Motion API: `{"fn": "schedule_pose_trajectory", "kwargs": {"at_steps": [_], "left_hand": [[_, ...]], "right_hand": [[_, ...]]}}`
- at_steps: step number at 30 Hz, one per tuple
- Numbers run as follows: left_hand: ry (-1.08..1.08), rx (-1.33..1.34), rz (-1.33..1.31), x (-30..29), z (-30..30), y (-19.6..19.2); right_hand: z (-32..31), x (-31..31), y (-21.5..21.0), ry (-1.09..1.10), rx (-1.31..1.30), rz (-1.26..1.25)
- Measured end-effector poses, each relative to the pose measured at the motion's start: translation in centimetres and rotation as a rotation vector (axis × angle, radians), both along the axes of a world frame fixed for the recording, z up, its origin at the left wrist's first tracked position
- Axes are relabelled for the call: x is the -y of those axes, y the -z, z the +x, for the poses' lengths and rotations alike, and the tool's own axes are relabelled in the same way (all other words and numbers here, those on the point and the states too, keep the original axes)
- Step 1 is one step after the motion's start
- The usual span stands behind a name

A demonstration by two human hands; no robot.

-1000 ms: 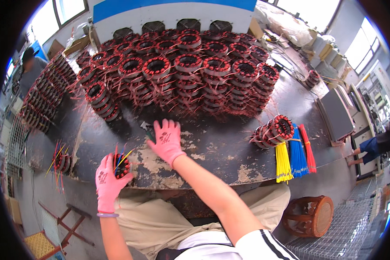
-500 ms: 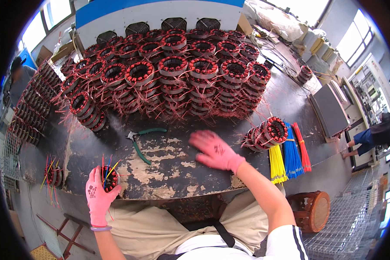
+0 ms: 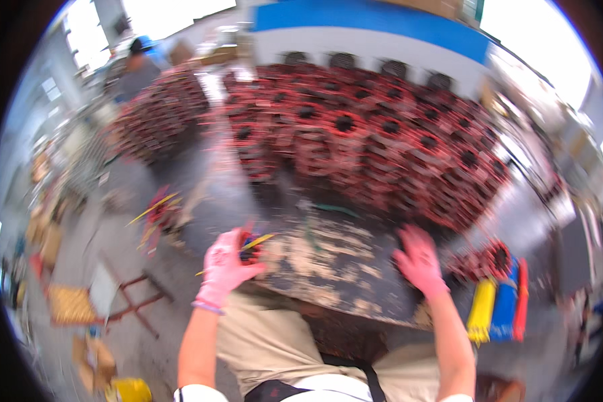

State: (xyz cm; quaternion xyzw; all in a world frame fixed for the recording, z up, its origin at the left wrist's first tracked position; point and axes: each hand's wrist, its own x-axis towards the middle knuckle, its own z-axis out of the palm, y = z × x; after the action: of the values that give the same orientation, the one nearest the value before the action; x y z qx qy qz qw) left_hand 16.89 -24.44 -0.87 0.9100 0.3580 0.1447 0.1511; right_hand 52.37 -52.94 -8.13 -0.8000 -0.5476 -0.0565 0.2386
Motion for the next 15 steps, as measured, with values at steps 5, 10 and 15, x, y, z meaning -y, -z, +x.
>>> {"fn": "schedule_pose_trajectory", "kwargs": {"at_steps": [5,10,15], "left_hand": [[-0.157,0.251,0.079,-6.3,-8.6,-2.9],[-0.359,0.285,0.004,-15.4,-15.8,-7.5],[-0.442,0.210,-0.155,-21.4,-16.2,-6.7]], "right_hand": [[-5.1,1.3,-2.3,-0.110,-0.053,0.074],[-10.8,0.6,-2.2,-0.219,-0.102,-0.027],[-10.5,0.6,-2.0,-0.169,-0.149,-0.058]]}}
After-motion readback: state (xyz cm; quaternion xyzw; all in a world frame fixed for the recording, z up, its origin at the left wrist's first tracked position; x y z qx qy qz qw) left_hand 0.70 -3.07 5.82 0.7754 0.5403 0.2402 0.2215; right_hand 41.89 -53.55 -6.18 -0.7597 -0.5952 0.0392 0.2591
